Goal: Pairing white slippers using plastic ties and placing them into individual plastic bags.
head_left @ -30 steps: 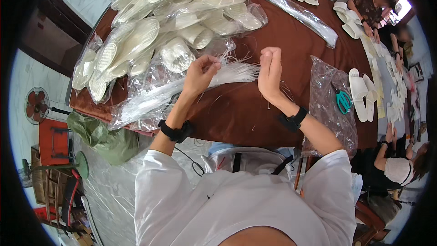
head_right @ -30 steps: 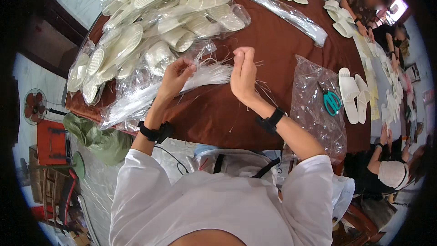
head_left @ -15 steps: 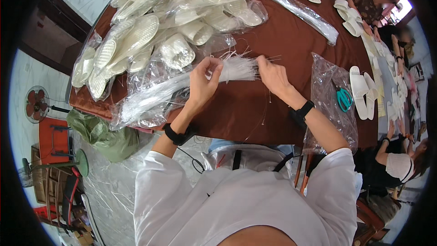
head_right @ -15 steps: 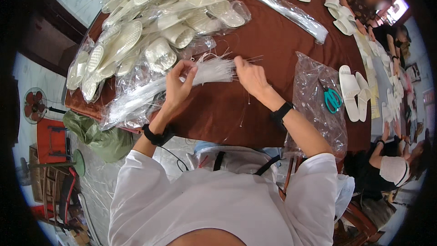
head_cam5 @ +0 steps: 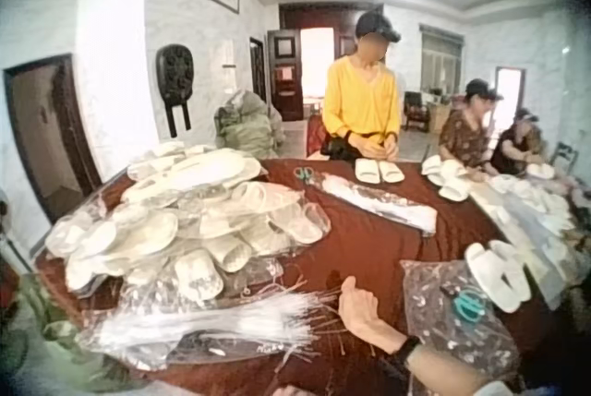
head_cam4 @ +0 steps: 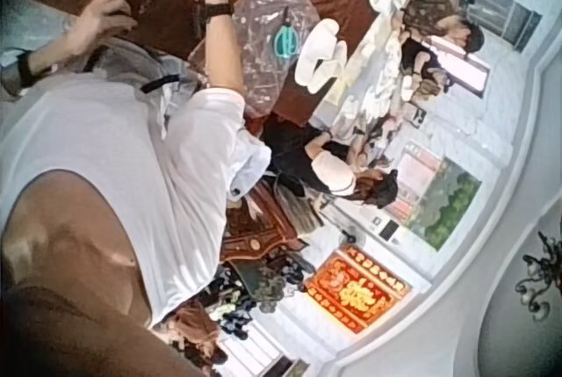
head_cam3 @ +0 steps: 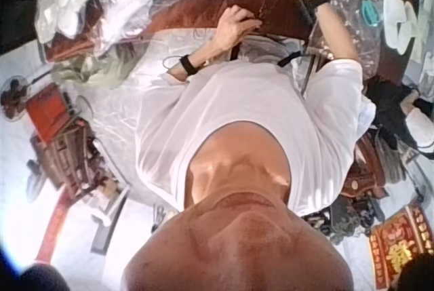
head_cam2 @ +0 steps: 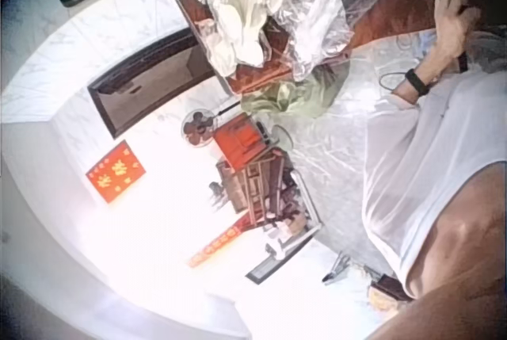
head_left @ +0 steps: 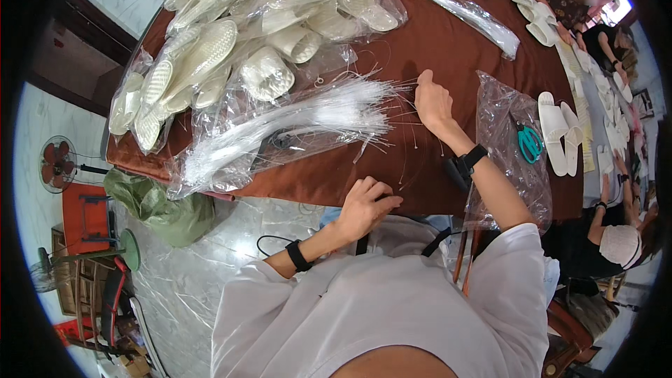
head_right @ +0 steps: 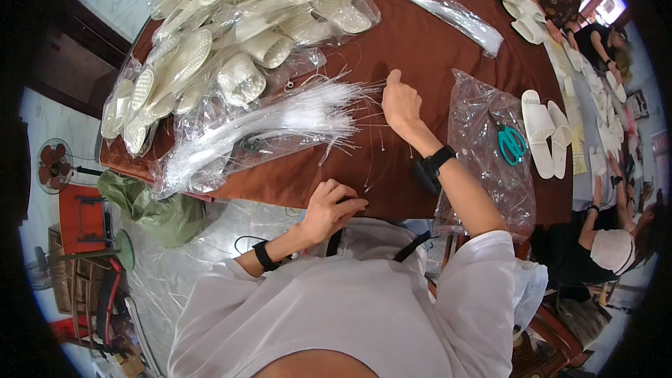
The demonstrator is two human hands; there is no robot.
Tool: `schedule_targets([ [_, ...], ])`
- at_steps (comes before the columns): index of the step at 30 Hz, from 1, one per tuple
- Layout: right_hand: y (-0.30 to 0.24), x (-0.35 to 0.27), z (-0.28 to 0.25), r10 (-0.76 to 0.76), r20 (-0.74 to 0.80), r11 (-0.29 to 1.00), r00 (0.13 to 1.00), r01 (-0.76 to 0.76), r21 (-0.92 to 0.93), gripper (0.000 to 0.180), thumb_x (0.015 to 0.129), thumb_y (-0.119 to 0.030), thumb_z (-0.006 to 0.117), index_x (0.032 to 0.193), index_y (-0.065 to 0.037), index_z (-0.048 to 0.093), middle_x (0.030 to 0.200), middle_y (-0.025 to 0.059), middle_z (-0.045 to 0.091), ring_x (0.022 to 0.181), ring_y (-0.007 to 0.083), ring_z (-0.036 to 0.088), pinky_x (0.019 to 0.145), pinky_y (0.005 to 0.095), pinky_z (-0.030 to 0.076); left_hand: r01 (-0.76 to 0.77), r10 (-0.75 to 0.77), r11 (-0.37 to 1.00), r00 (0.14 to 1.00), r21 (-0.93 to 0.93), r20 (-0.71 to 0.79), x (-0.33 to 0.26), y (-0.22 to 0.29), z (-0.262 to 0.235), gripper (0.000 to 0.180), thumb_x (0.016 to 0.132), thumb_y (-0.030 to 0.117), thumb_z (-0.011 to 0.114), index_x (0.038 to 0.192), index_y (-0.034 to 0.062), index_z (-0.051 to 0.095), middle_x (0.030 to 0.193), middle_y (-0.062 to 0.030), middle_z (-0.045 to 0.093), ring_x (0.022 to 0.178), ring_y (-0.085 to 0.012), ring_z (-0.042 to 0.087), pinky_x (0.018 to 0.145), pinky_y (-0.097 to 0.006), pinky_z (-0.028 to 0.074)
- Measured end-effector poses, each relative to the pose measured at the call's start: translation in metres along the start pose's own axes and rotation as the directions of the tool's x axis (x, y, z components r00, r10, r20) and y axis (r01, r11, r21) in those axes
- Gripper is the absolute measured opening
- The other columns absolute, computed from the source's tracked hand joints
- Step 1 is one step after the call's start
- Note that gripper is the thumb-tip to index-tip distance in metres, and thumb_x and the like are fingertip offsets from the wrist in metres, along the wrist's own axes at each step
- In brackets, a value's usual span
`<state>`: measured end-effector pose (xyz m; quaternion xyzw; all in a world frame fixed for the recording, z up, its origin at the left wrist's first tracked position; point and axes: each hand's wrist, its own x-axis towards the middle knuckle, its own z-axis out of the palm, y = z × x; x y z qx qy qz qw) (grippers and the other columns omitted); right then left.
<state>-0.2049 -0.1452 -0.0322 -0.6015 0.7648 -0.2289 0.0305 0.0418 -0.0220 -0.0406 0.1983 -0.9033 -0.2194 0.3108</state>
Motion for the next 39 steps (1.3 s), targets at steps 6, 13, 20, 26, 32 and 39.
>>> schedule_targets([
  [6, -0.013, -0.009, -0.028, -0.261, -0.363, 0.961, 0.895, 0.205, -0.186, 0.028, 0.09, -0.015, 0.057, 0.112, -0.002, 0.048, 0.089, 0.0169, 0.06, 0.082, 0.0398, 0.061, 0.072, 0.0484, 0.05, 0.12, -0.118, 0.993, 0.991, 0.022, -0.063, -0.001, -0.02, -0.016, 0.028, 0.071, 0.002, 0.068, 0.098, 0.0091, 0.07, 0.091, -0.0033, 0.059, 0.083, -0.0234, 0.053, 0.071, -0.035, 0.041],
  [13, -0.055, -0.065, -0.082, -0.548, 0.2, 0.822, 0.812, 0.478, 0.31, 0.018, 0.087, -0.013, 0.063, 0.104, -0.006, 0.061, 0.099, 0.0094, 0.053, 0.082, 0.0324, 0.061, 0.069, 0.0429, 0.05, 0.151, -0.15, 0.989, 0.988, -0.01, 0.021, 0.014, -0.048, -0.049, 0.021, 0.074, 0.001, 0.068, 0.093, 0.0063, 0.07, 0.086, -0.0053, 0.059, 0.08, -0.0242, 0.055, 0.074, -0.036, 0.047],
  [20, -0.051, -0.089, -0.028, -0.665, 0.227, 0.746, 0.712, 0.615, 0.255, 0.015, 0.082, -0.01, 0.064, 0.095, -0.006, 0.06, 0.093, 0.0085, 0.054, 0.084, 0.0279, 0.06, 0.069, 0.0401, 0.05, 0.121, -0.122, 0.993, 0.991, 0.014, 0.059, 0.019, -0.059, -0.055, 0.025, 0.075, 0.007, 0.071, 0.1, 0.0082, 0.07, 0.09, -0.0063, 0.059, 0.082, -0.0253, 0.056, 0.074, -0.036, 0.048],
  [26, -0.068, -0.101, -0.039, -0.662, 0.207, 0.739, 0.72, 0.673, 0.021, 0.016, 0.075, -0.008, 0.064, 0.09, -0.005, 0.059, 0.091, 0.0094, 0.056, 0.086, 0.0247, 0.06, 0.071, 0.0355, 0.049, 0.232, -0.164, 0.935, 0.954, 0.269, -0.253, 0.031, -0.062, -0.073, 0.044, 0.073, 0.02, 0.077, 0.115, 0.0124, 0.066, 0.112, -0.0112, 0.055, 0.105, -0.0308, 0.049, 0.087, -0.044, 0.04],
  [32, -0.082, -0.109, -0.038, -0.581, 0.348, 0.813, 0.736, 0.55, 0.192, 0.011, 0.077, -0.01, 0.065, 0.084, -0.003, 0.061, 0.082, 0.0134, 0.061, 0.076, 0.0319, 0.064, 0.064, 0.0425, 0.051, 0.381, -0.314, 0.895, 0.907, 0.233, -0.279, 0.04, -0.104, -0.083, 0.021, 0.08, 0.012, 0.069, 0.101, 0.0097, 0.068, 0.095, -0.0089, 0.064, 0.094, -0.0294, 0.055, 0.082, -0.04, 0.04],
  [39, -0.091, -0.049, -0.002, -0.31, 0.4, 0.947, 0.863, 0.243, 0.209, 0.028, 0.082, -0.029, 0.062, 0.078, -0.002, 0.067, 0.078, 0.0205, 0.067, 0.078, 0.0404, 0.065, 0.07, 0.0514, 0.052, 0.296, -0.317, 0.947, 0.8, -0.124, -0.51, 0.066, -0.102, -0.096, 0.014, 0.083, -0.002, 0.059, 0.096, 0.0023, 0.064, 0.09, -0.0149, 0.064, 0.085, -0.0357, 0.06, 0.077, -0.04, 0.047],
])
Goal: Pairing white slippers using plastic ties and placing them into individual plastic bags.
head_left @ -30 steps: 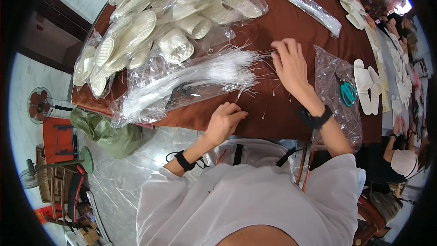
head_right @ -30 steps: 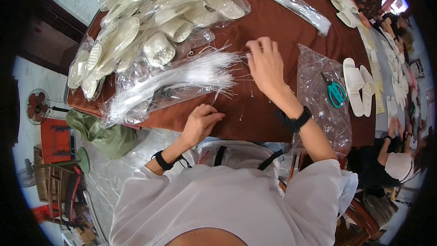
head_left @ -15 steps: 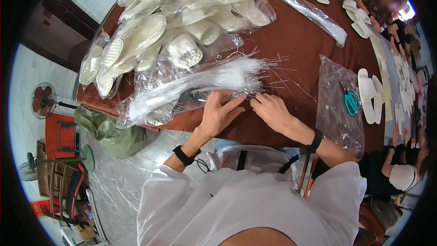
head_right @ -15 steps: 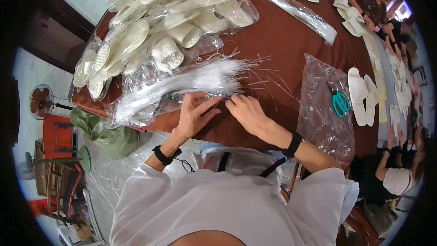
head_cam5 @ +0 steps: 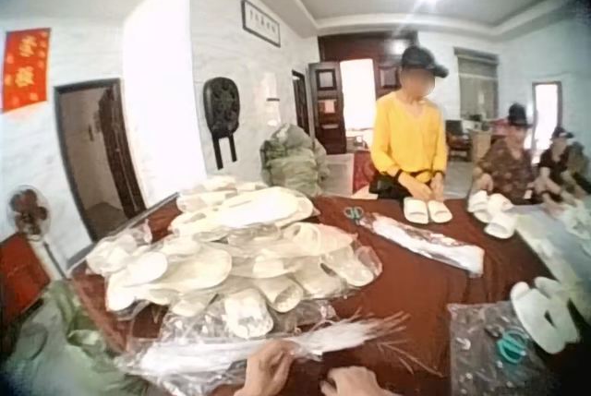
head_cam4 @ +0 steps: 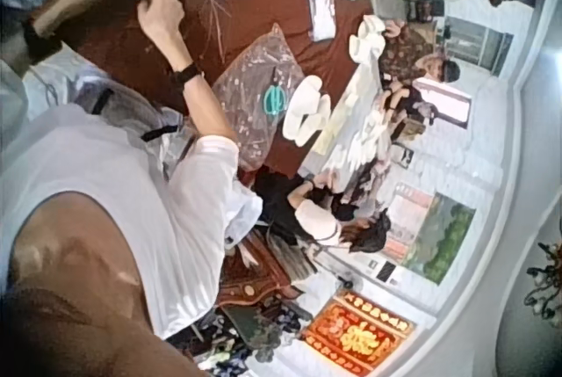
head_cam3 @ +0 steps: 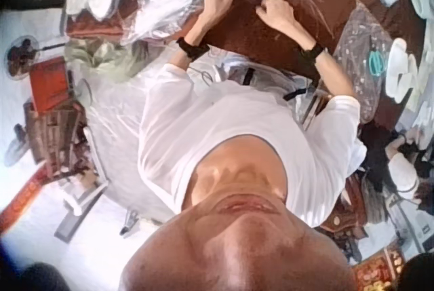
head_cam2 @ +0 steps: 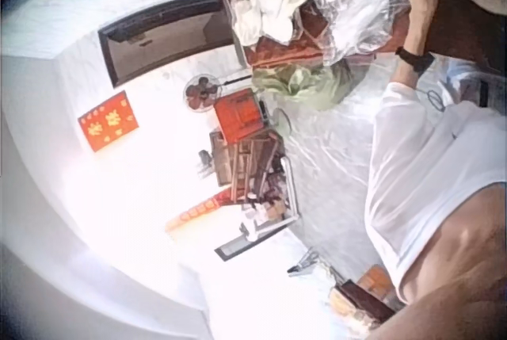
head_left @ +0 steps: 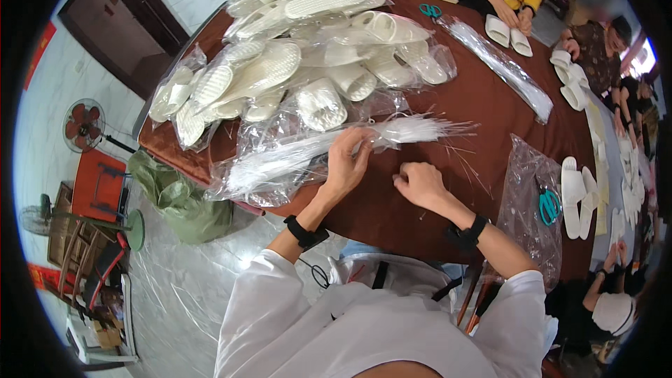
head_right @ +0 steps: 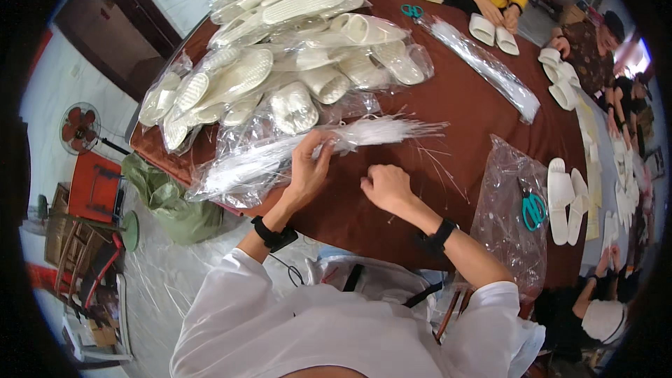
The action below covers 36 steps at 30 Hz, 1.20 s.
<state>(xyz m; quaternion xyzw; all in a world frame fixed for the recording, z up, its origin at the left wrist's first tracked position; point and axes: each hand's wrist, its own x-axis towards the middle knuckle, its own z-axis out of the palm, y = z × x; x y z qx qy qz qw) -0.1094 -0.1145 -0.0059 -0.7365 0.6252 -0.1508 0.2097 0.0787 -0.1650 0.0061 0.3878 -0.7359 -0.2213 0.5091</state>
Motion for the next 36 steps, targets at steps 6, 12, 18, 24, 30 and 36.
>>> schedule_targets([
  [6, 0.052, 0.048, 0.041, 0.021, -0.345, 0.996, 0.938, 0.011, 0.09, 0.029, 0.075, -0.027, 0.071, 0.093, -0.006, 0.067, 0.093, 0.0167, 0.068, 0.086, 0.0355, 0.064, 0.074, 0.0468, 0.051, -0.111, 0.125, 0.986, 0.985, -0.121, 0.116, -0.022, 0.006, -0.018, 0.016, 0.08, -0.004, 0.06, 0.094, 0.0025, 0.063, 0.092, -0.0136, 0.063, 0.088, -0.0349, 0.059, 0.079, -0.04, 0.047],
  [12, 0.056, 0.026, 0.03, -0.252, -0.093, 0.967, 0.963, 0.249, -0.047, 0.031, 0.077, -0.036, 0.067, 0.081, -0.006, 0.068, 0.082, 0.0138, 0.068, 0.08, 0.0335, 0.065, 0.069, 0.0436, 0.052, -0.126, 0.085, 0.984, 0.954, 0.126, 0.289, -0.066, -0.003, -0.034, 0.023, 0.077, -0.001, 0.066, 0.097, 0.0103, 0.068, 0.108, -0.009, 0.061, 0.099, -0.0299, 0.056, 0.086, -0.039, 0.045],
  [18, 0.006, -0.024, -0.036, -0.101, -0.01, 0.963, 0.995, 0.095, -0.254, 0.019, 0.088, -0.02, 0.056, 0.089, -0.002, 0.065, 0.092, 0.0164, 0.063, 0.088, 0.0359, 0.061, 0.075, 0.0465, 0.05, -0.176, 0.102, 0.964, 0.939, 0.201, 0.329, -0.081, -0.015, -0.042, 0.025, 0.079, 0.008, 0.067, 0.104, 0.0113, 0.066, 0.11, -0.009, 0.059, 0.101, -0.0299, 0.055, 0.087, -0.04, 0.044],
  [24, -0.063, -0.085, -0.069, -0.232, -0.324, 0.971, 0.917, 0.235, -0.031, 0.011, 0.089, -0.011, 0.057, 0.098, -0.004, 0.059, 0.091, 0.0132, 0.055, 0.083, 0.0334, 0.057, 0.071, 0.0439, 0.048, -0.17, 0.102, 0.976, 0.908, 0.134, 0.406, -0.054, 0.016, -0.07, 0.046, 0.082, 0.028, 0.072, 0.123, 0.01, 0.059, 0.118, -0.014, 0.056, 0.108, -0.0328, 0.053, 0.092, -0.042, 0.042],
  [30, -0.065, -0.117, -0.025, -0.243, -0.27, 0.948, 0.932, 0.287, 0.137, 0.017, 0.085, -0.01, 0.064, 0.101, -0.006, 0.06, 0.097, 0.0113, 0.057, 0.088, 0.0317, 0.057, 0.075, 0.0404, 0.048, -0.228, 0.174, 0.78, 0.974, 0.582, 0.148, 0.024, 0.006, -0.138, 0.055, 0.076, 0.023, 0.075, 0.126, 0.0119, 0.056, 0.126, -0.0189, 0.051, 0.117, -0.038, 0.049, 0.098, -0.048, 0.04],
  [36, -0.024, -0.119, 0.022, -0.157, -0.337, 0.986, 0.929, 0.165, -0.003, 0.036, 0.084, -0.013, 0.066, 0.117, -0.004, 0.056, 0.115, 0.0173, 0.05, 0.107, 0.0361, 0.05, 0.087, 0.0462, 0.043, 0.043, 0.109, 0.459, 0.989, 0.888, -0.104, 0.116, -0.089, -0.216, 0.078, 0.073, 0.021, 0.076, 0.141, 0.0128, 0.038, 0.131, -0.0236, 0.044, 0.116, -0.0408, 0.046, 0.096, -0.051, 0.042],
])
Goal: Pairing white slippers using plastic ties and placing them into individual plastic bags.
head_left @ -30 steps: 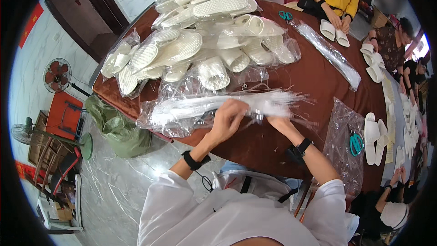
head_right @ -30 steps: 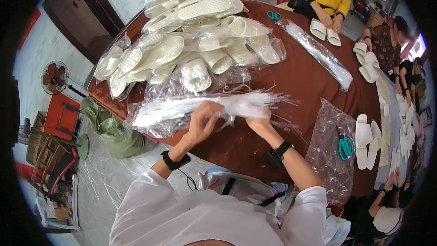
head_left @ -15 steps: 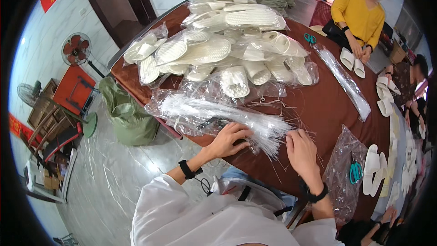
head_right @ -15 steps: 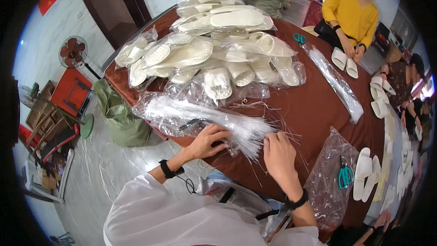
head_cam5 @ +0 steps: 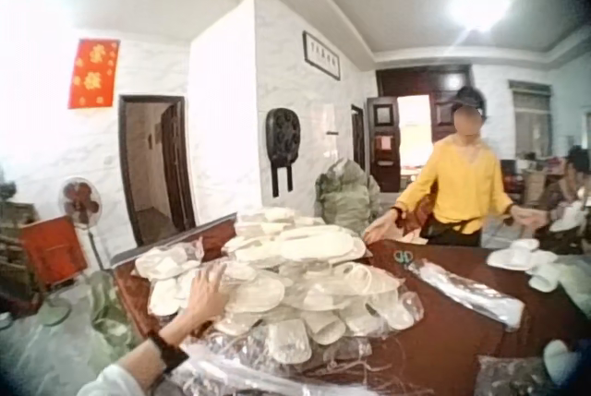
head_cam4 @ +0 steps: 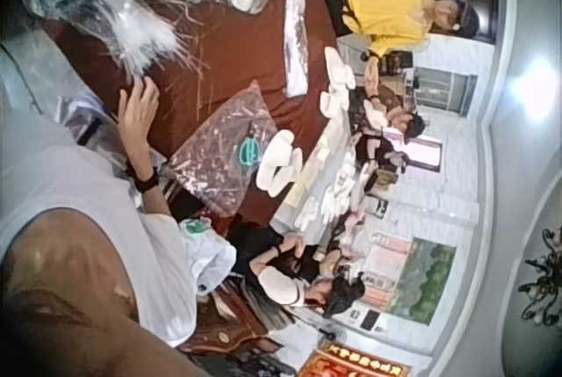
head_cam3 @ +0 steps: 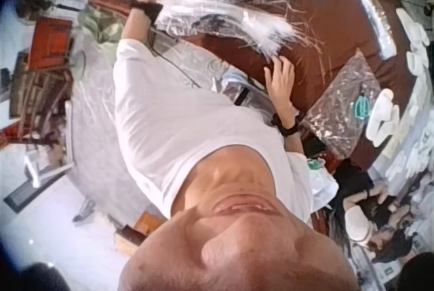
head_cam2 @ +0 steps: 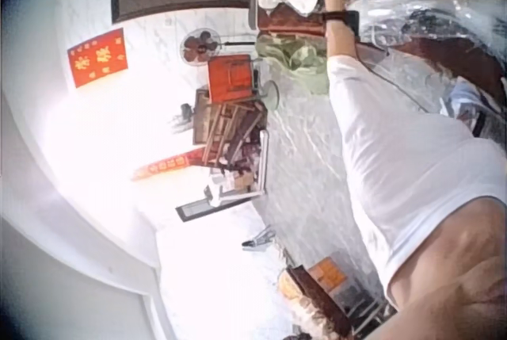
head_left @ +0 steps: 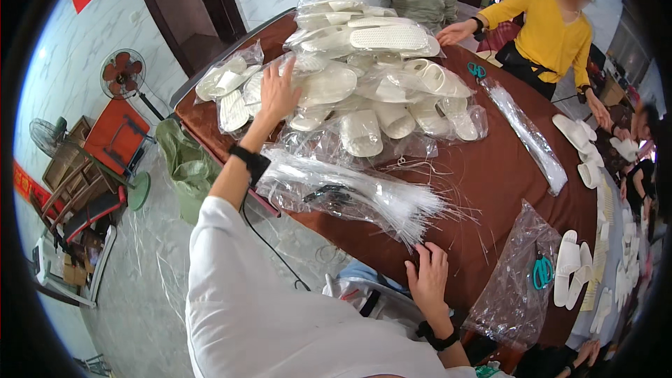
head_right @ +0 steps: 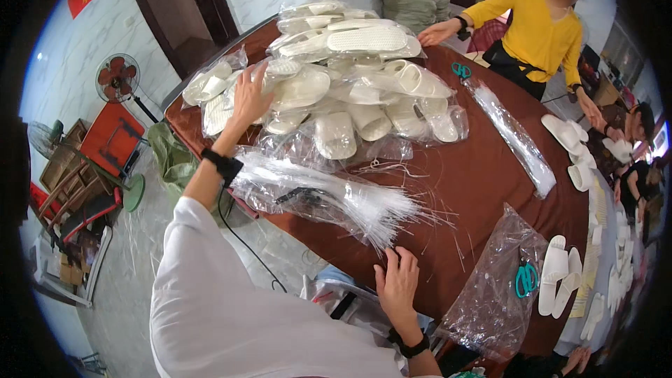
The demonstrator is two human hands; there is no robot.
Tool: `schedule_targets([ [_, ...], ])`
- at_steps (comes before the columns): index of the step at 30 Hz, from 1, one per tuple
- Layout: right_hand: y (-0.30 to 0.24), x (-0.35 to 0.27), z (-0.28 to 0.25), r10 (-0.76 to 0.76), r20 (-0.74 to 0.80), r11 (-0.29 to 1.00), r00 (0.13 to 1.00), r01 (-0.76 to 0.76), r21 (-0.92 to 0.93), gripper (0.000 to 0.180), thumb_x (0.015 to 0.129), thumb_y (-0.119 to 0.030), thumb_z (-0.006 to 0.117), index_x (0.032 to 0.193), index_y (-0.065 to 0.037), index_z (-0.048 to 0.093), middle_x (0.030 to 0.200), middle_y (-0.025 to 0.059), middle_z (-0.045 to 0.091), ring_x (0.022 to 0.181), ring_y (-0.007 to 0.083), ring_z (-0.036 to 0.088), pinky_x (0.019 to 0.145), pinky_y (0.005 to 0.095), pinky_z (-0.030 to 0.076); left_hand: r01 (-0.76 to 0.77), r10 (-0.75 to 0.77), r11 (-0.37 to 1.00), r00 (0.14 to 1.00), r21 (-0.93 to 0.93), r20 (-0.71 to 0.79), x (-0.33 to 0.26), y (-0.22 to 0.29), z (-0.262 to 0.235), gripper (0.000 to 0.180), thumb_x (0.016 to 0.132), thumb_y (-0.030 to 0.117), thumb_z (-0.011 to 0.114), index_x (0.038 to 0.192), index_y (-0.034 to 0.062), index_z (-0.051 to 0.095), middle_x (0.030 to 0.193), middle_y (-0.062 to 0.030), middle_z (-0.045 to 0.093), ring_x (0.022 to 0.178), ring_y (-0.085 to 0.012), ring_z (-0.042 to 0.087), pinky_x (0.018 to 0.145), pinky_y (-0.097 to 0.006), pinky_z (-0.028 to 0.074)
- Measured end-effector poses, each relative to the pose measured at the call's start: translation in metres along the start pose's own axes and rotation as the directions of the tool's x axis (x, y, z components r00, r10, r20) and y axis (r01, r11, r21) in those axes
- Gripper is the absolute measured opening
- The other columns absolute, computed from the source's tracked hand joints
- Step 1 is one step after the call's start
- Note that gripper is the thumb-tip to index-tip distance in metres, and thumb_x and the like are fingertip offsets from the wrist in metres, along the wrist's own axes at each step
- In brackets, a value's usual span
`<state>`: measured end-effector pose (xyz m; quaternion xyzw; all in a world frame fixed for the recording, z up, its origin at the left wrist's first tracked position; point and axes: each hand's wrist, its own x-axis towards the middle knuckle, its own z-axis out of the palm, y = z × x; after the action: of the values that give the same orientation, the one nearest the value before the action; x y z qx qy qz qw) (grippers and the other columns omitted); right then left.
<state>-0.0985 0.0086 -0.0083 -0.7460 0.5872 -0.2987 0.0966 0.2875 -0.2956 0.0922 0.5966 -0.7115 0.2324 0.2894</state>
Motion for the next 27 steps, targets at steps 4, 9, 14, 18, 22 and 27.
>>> schedule_targets([
  [4, 0.018, -0.013, 0.019, -0.05, -0.092, 0.996, 0.994, 0.043, -0.083, 0.037, 0.083, -0.016, 0.065, 0.118, -0.006, 0.057, 0.119, 0.0163, 0.051, 0.112, 0.0357, 0.05, 0.089, 0.0472, 0.041, 0.108, -0.136, 0.981, 0.976, 0.163, 0.17, 0.016, -0.023, 0.035, 0.062, 0.079, 0.02, 0.069, 0.136, 0.0163, 0.045, 0.115, -0.0151, 0.057, 0.106, -0.0357, 0.056, 0.083, -0.048, 0.05],
  [9, 0.015, -0.015, 0.02, -0.077, -0.121, 0.994, 0.99, 0.067, -0.086, 0.035, 0.083, -0.014, 0.063, 0.117, -0.006, 0.057, 0.117, 0.0152, 0.052, 0.112, 0.0365, 0.05, 0.09, 0.0464, 0.04, 0.04, -0.047, 0.971, 0.999, 0.235, 0.027, 0.038, -0.056, 0.024, 0.02, 0.09, 0.013, 0.05, 0.108, 0.0166, 0.058, 0.098, -0.0083, 0.062, 0.093, -0.0326, 0.062, 0.07, -0.046, 0.053],
  [14, 0.014, -0.018, 0.016, -0.051, -0.126, 0.997, 0.991, 0.043, -0.07, 0.034, 0.083, -0.014, 0.064, 0.116, -0.006, 0.058, 0.118, 0.0154, 0.052, 0.112, 0.0365, 0.051, 0.091, 0.0467, 0.04, 0.031, -0.003, 0.97, 0.993, 0.241, -0.115, 0.089, -0.034, -0.064, 0.013, 0.088, 0.012, 0.051, 0.097, 0.012, 0.06, 0.086, -0.0124, 0.064, 0.08, -0.0363, 0.065, 0.068, -0.047, 0.052],
  [18, 0.017, -0.016, 0.01, -0.035, -0.106, 0.999, 0.994, 0.036, 0.006, 0.034, 0.083, -0.011, 0.064, 0.116, -0.005, 0.058, 0.118, 0.0162, 0.052, 0.113, 0.0365, 0.05, 0.092, 0.0472, 0.04, -0.023, 0.058, 0.979, 0.984, 0.204, -0.169, 0.105, -0.008, -0.136, 0.019, 0.088, 0.02, 0.055, 0.104, 0.016, 0.064, 0.09, -0.0133, 0.068, 0.082, -0.0361, 0.066, 0.07, -0.046, 0.052],
  [22, 0.014, -0.008, -0.014, 0.055, -0.103, 0.989, 0.993, -0.04, 0.142, 0.039, 0.081, -0.006, 0.065, 0.119, -0.004, 0.056, 0.118, 0.018, 0.051, 0.11, 0.0374, 0.051, 0.09, 0.0441, 0.042, -0.099, 0.091, 0.992, 0.99, -0.073, -0.107, 0.11, 0.048, -0.186, 0.026, 0.088, 0.029, 0.06, 0.106, 0.0132, 0.068, 0.083, -0.0152, 0.068, 0.08, -0.0342, 0.067, 0.07, -0.041, 0.05],
  [27, 0.014, 0.003, -0.062, 0.227, -0.138, 0.87, 0.964, -0.137, 0.473, 0.058, 0.081, -0.009, 0.071, 0.132, -0.002, 0.044, 0.126, 0.0184, 0.047, 0.113, 0.0322, 0.052, 0.09, 0.0395, 0.046, -0.177, 0.412, 0.812, 0.848, -0.556, 0.332, 0.12, 0.123, -0.182, 0.027, 0.092, 0.03, 0.06, 0.104, 0.0079, 0.069, 0.073, -0.0058, 0.065, 0.072, -0.0161, 0.061, 0.071, -0.032, 0.049],
])
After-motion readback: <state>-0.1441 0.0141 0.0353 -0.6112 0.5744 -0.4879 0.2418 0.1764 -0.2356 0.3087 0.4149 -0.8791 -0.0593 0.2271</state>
